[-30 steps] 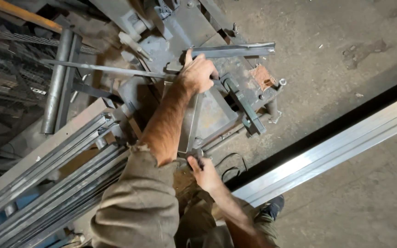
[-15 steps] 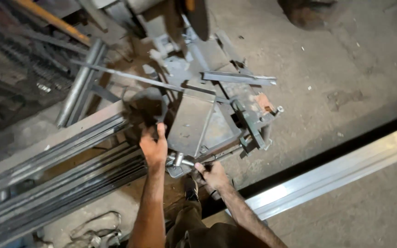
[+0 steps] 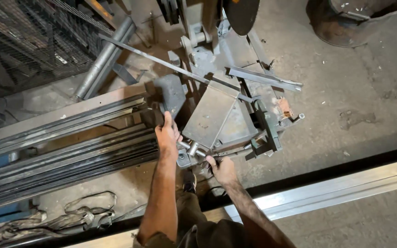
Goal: Cutting metal bars using a chop saw and organizing them on a metal rack.
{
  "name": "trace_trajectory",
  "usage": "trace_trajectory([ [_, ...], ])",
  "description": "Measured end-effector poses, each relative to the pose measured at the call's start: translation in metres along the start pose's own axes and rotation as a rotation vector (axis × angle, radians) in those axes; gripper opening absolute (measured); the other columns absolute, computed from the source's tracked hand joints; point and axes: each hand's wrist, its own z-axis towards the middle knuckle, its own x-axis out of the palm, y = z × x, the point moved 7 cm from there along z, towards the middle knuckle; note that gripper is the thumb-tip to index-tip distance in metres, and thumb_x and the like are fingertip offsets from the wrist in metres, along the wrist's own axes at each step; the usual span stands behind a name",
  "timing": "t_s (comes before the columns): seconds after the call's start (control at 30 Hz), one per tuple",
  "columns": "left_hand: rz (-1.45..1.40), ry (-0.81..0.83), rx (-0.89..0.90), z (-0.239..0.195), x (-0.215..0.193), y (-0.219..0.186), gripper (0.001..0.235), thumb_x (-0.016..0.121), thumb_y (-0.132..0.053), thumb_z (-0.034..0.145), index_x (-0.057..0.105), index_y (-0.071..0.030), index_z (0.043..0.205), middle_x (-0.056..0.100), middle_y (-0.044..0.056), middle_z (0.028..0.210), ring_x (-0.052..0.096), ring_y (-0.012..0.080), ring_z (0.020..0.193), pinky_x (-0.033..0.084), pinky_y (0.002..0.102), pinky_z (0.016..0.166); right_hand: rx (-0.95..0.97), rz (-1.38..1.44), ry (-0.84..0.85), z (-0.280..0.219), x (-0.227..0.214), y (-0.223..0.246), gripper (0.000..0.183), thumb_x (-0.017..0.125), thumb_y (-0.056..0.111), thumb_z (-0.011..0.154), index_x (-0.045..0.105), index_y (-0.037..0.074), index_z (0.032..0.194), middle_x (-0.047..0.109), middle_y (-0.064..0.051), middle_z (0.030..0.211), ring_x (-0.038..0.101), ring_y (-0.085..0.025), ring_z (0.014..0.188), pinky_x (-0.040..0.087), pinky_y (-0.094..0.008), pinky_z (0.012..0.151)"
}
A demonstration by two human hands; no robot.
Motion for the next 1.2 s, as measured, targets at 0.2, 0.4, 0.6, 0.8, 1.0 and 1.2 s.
trace_trajectory([
  [0.2, 0.249, -0.017, 0.198, -0.016, 0.002, -0.005, 0.059, 0.066, -0.049, 0.099, 0.046, -0.015, 0.056, 0.041, -0.009, 0.053, 0.036, 0.0063, 0.044, 0.028, 0.028, 0.04, -0.101, 0.067, 0.027, 0.009, 0.018, -0.02, 0.048, 0.061, 0.043, 0.101, 0.075, 0.002, 0.08, 0.071, -0.008, 0.063, 0.065, -0.017, 0.057, 0.052, -0.036, 0.059],
  [0.4, 0.075, 0.125, 0.115, -0.026, 0.016, -0.021, 0.05, 0.071, -0.042, 0.097, 0.047, -0.019, 0.06, 0.039, -0.011, 0.054, 0.031, 0.0041, 0.043, 0.02, 0.026, 0.04, -0.047, -0.036, 0.098, 0.009, 0.006, 0.004, 0.043, 0.061, 0.041, 0.101, 0.072, 0.002, 0.088, 0.073, -0.014, 0.069, 0.068, -0.025, 0.063, 0.053, -0.044, 0.061],
  [0.6, -0.147, 0.04, -0.027, -0.029, 0.014, -0.007, 0.052, 0.073, -0.042, 0.094, 0.041, -0.019, 0.06, 0.035, -0.01, 0.053, 0.028, 0.0042, 0.039, 0.015, 0.027, 0.038, -0.225, -0.986, 0.098, 0.004, 0.016, 0.045, 0.03, 0.06, 0.031, 0.101, 0.075, 0.008, 0.089, 0.075, -0.014, 0.081, 0.074, -0.031, 0.076, 0.058, -0.043, 0.066],
  [0.8, -0.064, -0.086, -0.007, -0.024, 0.013, 0.001, 0.054, 0.07, -0.047, 0.095, 0.047, -0.013, 0.06, 0.04, -0.008, 0.053, 0.033, 0.0073, 0.041, 0.02, 0.029, 0.038, -0.223, -1.271, 0.172, 0.003, 0.032, 0.036, 0.017, 0.06, 0.016, 0.097, 0.075, 0.013, 0.09, 0.076, -0.01, 0.084, 0.077, -0.027, 0.079, 0.062, -0.039, 0.067],
  [1.0, 0.205, -0.173, 0.277, -0.02, 0.005, 0.007, 0.065, 0.065, -0.053, 0.099, 0.054, -0.002, 0.06, 0.048, 0.001, 0.055, 0.039, 0.0128, 0.05, 0.03, 0.038, 0.048, -0.271, -1.181, 0.102, 0.014, 0.043, 0.031, 0.02, 0.06, 0.016, 0.095, 0.077, 0.012, 0.086, 0.076, -0.012, 0.085, 0.077, -0.029, 0.081, 0.061, -0.04, 0.07],
  [1.2, 0.442, -0.189, 0.473, -0.051, 0.011, -0.014, 0.07, 0.056, -0.051, 0.102, 0.056, 0.006, 0.062, 0.054, 0.018, 0.054, 0.047, 0.0281, 0.053, 0.038, 0.049, 0.056, -0.304, -1.08, 0.048, 0.017, 0.055, 0.018, 0.024, 0.058, 0.02, 0.098, 0.077, 0.01, 0.086, 0.076, -0.015, 0.086, 0.076, -0.032, 0.081, 0.061, -0.043, 0.071],
])
